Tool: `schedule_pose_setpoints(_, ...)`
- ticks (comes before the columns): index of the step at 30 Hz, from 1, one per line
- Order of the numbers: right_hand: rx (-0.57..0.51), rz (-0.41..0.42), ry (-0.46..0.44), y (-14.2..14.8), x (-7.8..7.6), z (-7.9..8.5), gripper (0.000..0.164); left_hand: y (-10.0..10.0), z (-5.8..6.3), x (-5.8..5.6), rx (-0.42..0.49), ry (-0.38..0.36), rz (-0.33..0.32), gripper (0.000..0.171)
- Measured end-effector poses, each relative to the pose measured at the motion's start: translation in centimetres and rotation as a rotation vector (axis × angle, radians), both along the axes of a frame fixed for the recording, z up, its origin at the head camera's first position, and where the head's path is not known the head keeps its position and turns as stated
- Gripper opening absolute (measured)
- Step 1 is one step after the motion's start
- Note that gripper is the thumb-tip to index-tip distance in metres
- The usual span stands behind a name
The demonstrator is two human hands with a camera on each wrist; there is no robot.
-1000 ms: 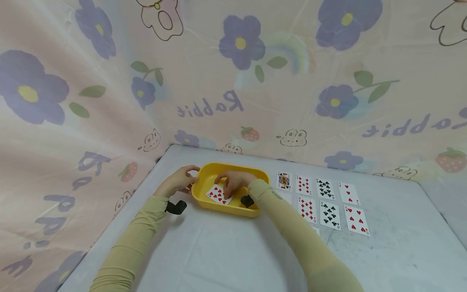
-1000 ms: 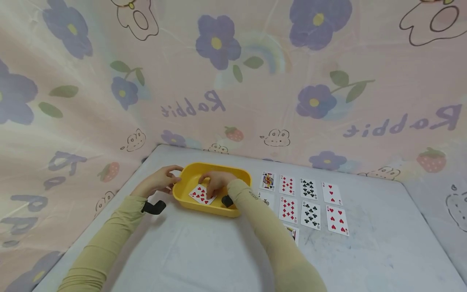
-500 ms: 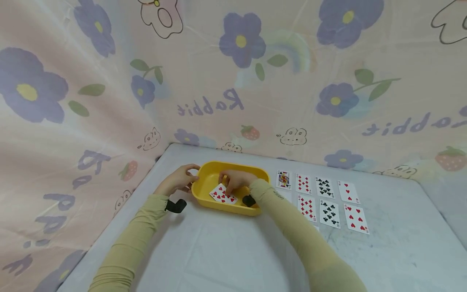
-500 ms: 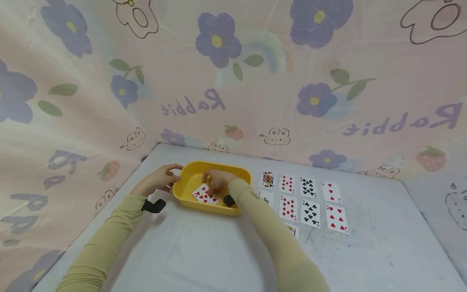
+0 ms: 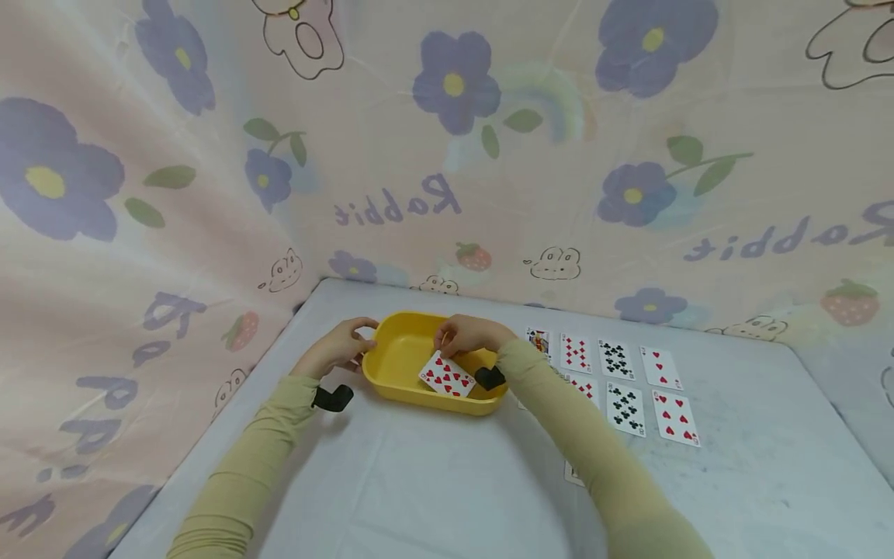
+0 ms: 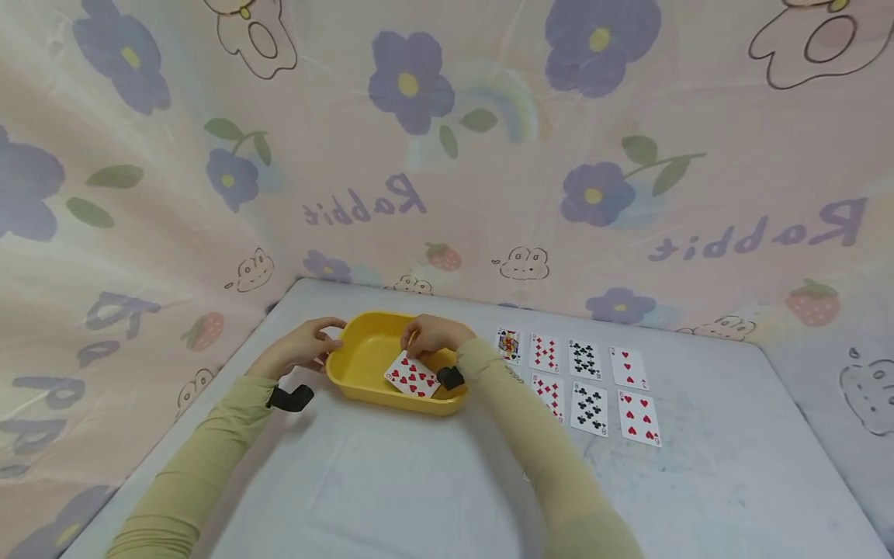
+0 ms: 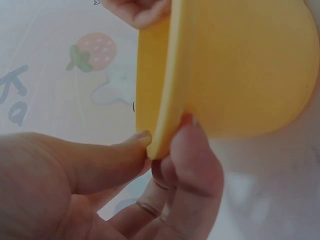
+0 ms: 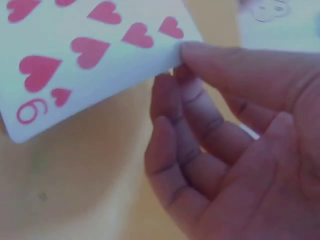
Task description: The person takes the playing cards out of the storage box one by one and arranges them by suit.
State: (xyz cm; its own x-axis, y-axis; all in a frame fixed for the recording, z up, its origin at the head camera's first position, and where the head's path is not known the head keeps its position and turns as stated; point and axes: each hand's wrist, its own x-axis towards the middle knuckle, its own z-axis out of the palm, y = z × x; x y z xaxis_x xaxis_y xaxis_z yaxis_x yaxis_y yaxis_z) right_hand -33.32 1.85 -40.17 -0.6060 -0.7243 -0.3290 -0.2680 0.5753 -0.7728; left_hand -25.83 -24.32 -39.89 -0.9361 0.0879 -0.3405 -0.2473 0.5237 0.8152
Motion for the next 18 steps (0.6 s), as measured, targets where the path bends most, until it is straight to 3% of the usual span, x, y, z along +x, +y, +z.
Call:
schedule_pose_setpoints(7, -0.125, -0.167, 0.078, 4.3, 0.1, 2.6, 0.01, 0.0, 0.0, 0.1, 0.003, -0.005, -0.006, 0.043)
schedule_pose_setpoints(11, -0.215, -0.247, 0.112, 7.5, 1.1, 3.7, 0.013, -0.1, -0.1, 0.1, -0.001, -0.016, 0.004, 0.043)
schedule_pose_setpoints(18, -0.327, -0.29, 0.161, 13.8, 3.7, 4.2, 0.014, 0.0, -0.3, 0.0, -0.003, -0.012, 0.008, 0.043)
